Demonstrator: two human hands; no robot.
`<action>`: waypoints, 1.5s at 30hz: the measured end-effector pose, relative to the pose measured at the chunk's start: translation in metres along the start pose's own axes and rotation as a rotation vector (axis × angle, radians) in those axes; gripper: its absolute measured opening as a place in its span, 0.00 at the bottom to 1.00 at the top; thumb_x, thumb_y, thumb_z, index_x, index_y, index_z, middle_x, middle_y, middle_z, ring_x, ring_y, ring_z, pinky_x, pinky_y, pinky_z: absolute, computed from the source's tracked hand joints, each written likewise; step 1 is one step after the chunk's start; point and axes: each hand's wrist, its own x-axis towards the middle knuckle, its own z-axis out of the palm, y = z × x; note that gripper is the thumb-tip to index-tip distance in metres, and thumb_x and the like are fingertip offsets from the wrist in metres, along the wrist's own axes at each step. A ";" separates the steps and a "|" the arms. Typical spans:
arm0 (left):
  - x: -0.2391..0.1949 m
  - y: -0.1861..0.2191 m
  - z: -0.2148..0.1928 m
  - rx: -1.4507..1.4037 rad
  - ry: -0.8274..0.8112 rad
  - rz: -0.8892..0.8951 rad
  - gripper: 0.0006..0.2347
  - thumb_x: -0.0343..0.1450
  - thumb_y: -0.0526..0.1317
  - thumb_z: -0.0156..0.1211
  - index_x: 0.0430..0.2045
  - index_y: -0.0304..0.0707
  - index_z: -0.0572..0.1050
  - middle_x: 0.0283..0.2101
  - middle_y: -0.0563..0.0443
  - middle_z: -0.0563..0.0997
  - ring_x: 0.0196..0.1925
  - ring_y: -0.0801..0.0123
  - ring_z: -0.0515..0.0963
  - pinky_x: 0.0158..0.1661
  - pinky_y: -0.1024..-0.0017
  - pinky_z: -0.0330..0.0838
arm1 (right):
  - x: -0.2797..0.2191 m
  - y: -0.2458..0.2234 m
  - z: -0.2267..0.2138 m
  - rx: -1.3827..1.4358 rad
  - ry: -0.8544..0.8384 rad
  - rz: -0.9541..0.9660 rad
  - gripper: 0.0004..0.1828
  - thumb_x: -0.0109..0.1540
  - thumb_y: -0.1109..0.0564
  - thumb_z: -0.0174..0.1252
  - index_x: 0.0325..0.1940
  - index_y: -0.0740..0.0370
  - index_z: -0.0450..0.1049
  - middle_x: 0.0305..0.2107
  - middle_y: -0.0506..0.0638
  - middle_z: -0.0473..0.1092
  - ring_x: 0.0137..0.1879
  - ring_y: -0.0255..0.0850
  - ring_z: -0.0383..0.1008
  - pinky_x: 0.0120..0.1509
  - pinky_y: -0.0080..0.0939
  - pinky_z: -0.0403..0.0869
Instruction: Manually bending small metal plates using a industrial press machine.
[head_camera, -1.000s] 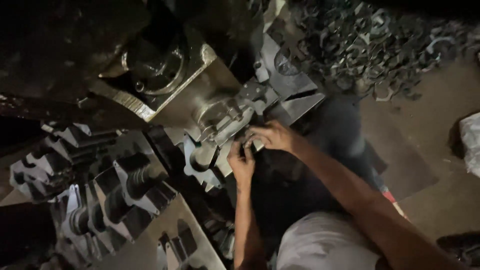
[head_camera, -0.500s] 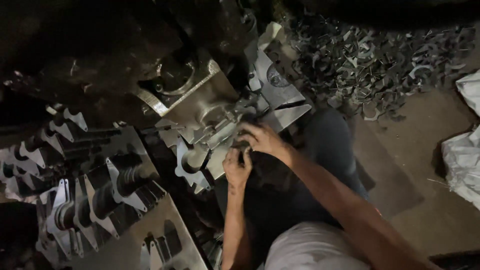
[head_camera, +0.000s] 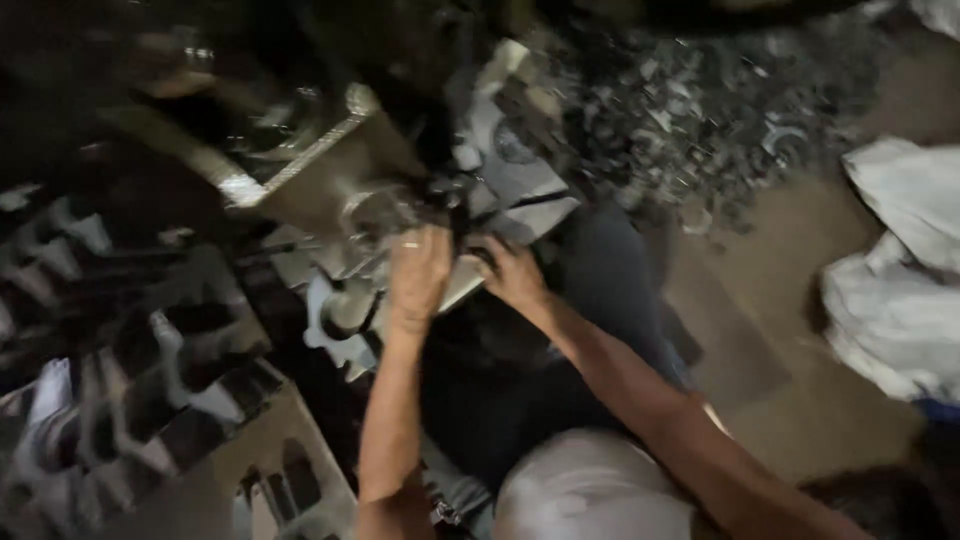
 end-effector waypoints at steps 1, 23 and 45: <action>0.005 0.007 -0.031 -0.032 -0.005 0.020 0.15 0.70 0.35 0.58 0.52 0.36 0.76 0.48 0.45 0.79 0.47 0.54 0.79 0.49 0.56 0.72 | -0.003 -0.010 -0.005 -0.020 0.007 0.032 0.23 0.61 0.55 0.64 0.59 0.61 0.73 0.47 0.61 0.75 0.51 0.61 0.77 0.54 0.53 0.76; -0.052 0.023 -0.016 -0.660 0.599 -0.854 0.03 0.71 0.28 0.61 0.36 0.34 0.77 0.39 0.42 0.80 0.42 0.48 0.80 0.44 0.61 0.75 | 0.034 -0.010 0.029 0.256 0.088 -0.107 0.16 0.69 0.64 0.49 0.59 0.67 0.75 0.53 0.61 0.69 0.54 0.50 0.78 0.56 0.45 0.81; -0.045 0.018 -0.038 -0.687 0.615 -0.951 0.12 0.69 0.32 0.67 0.45 0.32 0.76 0.41 0.39 0.81 0.41 0.49 0.81 0.45 0.63 0.75 | 0.049 -0.035 0.016 0.062 0.230 -0.220 0.16 0.67 0.56 0.63 0.53 0.71 0.75 0.45 0.66 0.71 0.50 0.62 0.72 0.51 0.57 0.73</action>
